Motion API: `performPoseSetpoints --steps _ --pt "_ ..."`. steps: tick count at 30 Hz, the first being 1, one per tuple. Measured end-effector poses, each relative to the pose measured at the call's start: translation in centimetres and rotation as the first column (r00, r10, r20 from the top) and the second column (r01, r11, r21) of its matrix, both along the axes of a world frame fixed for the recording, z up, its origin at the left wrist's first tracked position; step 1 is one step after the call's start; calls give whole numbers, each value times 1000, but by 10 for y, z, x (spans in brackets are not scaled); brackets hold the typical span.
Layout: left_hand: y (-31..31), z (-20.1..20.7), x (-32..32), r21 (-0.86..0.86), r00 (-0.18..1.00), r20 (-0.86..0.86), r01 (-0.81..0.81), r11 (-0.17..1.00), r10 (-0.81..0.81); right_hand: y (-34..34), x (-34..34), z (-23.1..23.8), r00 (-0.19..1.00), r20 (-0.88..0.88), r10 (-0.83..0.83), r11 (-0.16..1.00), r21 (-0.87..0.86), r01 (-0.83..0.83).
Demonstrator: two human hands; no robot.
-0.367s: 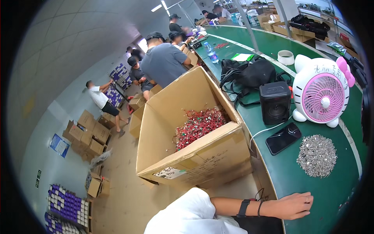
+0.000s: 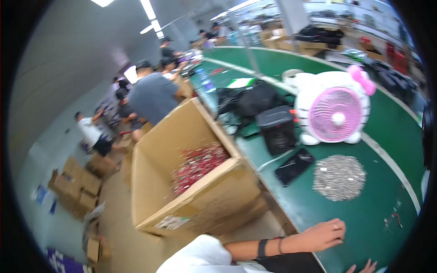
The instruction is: The person assembles LED light fixtures by inserting red wires into white plastic rings and securing them with a power drill. They repeatedly pick up rings, insert wires, and drill fasteners, occasionally wiping the rings with a cloth. The process involves handling multiple components on a green workbench in a factory setting.
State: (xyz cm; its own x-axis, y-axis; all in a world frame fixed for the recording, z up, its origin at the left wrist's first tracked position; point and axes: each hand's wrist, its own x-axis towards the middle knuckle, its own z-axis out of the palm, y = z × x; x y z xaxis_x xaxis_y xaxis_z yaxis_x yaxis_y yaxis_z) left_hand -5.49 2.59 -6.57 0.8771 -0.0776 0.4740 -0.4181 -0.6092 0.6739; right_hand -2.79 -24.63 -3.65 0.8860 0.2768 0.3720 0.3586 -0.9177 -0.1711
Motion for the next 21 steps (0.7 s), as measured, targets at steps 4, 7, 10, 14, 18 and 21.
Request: performPoseSetpoints --steps 4,7,10,14,18,21 --pt "2 9 -2 -63 996 -84 -14 998 9 -5 3 -6 998 43 -40 998 -46 42" --pt "-2 16 -3 -101 986 -162 -48 994 31 -3 7 -3 998 40 -40 999 -13 41" --pt "-2 17 2 -89 987 -160 -5 996 -9 -5 8 -4 998 43 -44 999 8 44" --pt "-2 19 0 -62 975 -223 -9 998 -5 -5 8 -5 998 23 -64 998 19 64" --pt "-2 9 -4 -84 989 -124 -92 992 82 -4 2 -6 996 39 -76 997 -13 77" --pt "-1 13 1 -134 996 -46 -81 988 76 -1 -5 3 994 62 -87 996 -23 88"
